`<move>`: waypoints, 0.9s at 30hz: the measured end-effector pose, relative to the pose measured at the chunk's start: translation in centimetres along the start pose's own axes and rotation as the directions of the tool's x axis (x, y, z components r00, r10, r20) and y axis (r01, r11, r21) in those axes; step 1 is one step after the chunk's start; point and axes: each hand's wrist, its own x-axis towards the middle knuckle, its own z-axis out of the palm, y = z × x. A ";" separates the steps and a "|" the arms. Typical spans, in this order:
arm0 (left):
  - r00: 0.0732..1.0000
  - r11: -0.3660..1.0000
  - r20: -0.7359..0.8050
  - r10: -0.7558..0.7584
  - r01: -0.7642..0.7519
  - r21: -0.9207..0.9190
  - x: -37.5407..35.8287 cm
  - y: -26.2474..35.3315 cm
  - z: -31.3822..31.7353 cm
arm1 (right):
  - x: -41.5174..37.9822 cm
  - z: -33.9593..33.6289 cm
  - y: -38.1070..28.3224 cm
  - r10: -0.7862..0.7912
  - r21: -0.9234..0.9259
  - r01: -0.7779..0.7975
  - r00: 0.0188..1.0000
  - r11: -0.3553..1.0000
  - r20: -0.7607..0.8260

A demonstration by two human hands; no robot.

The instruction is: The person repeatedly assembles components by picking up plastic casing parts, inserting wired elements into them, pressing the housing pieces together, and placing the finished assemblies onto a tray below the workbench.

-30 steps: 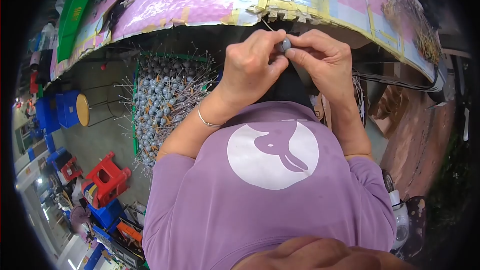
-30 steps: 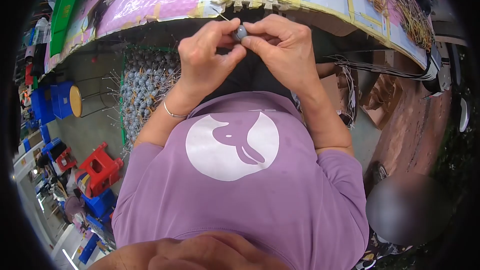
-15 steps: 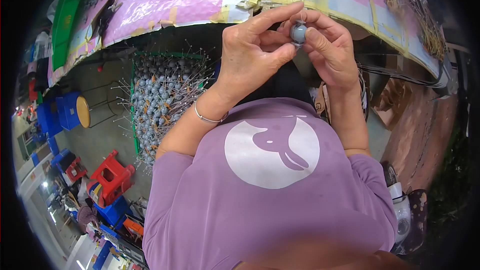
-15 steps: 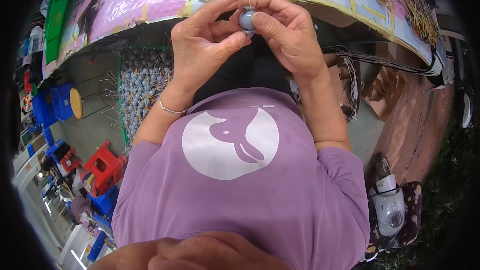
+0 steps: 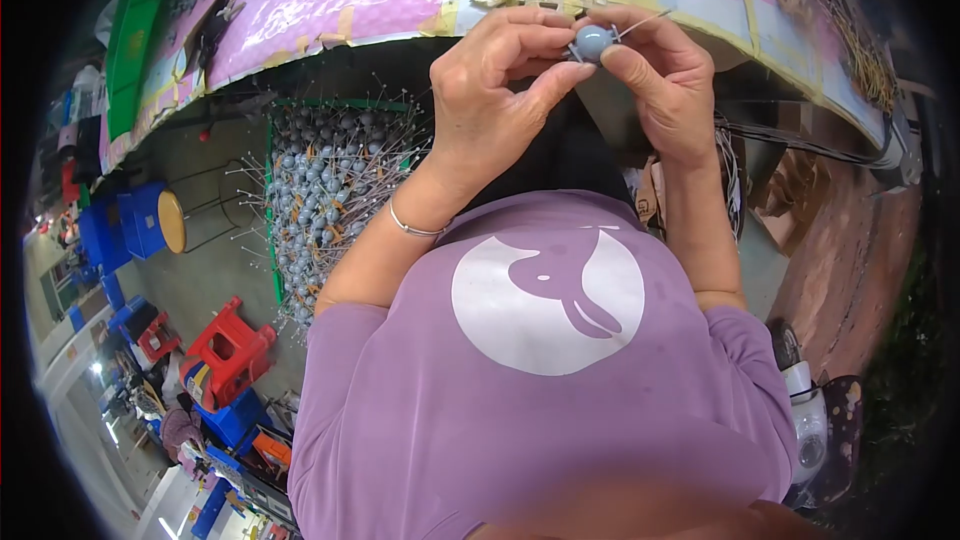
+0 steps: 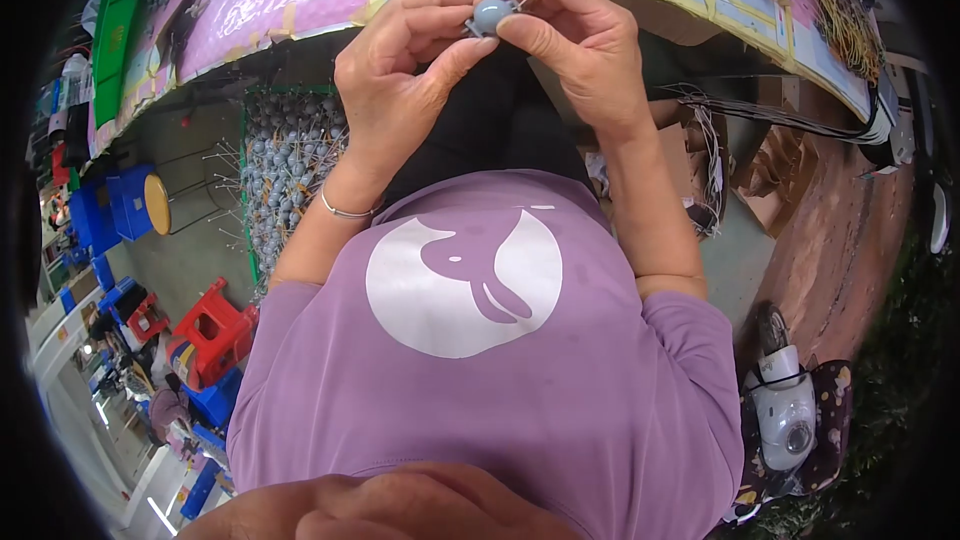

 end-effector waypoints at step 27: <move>0.857 0.880 -0.234 -0.460 0.475 0.011 -9.3 5.7 -11.0 | 0.2 5.4 -0.8 0.351 -0.268 -0.274 0.886 0.923 0.302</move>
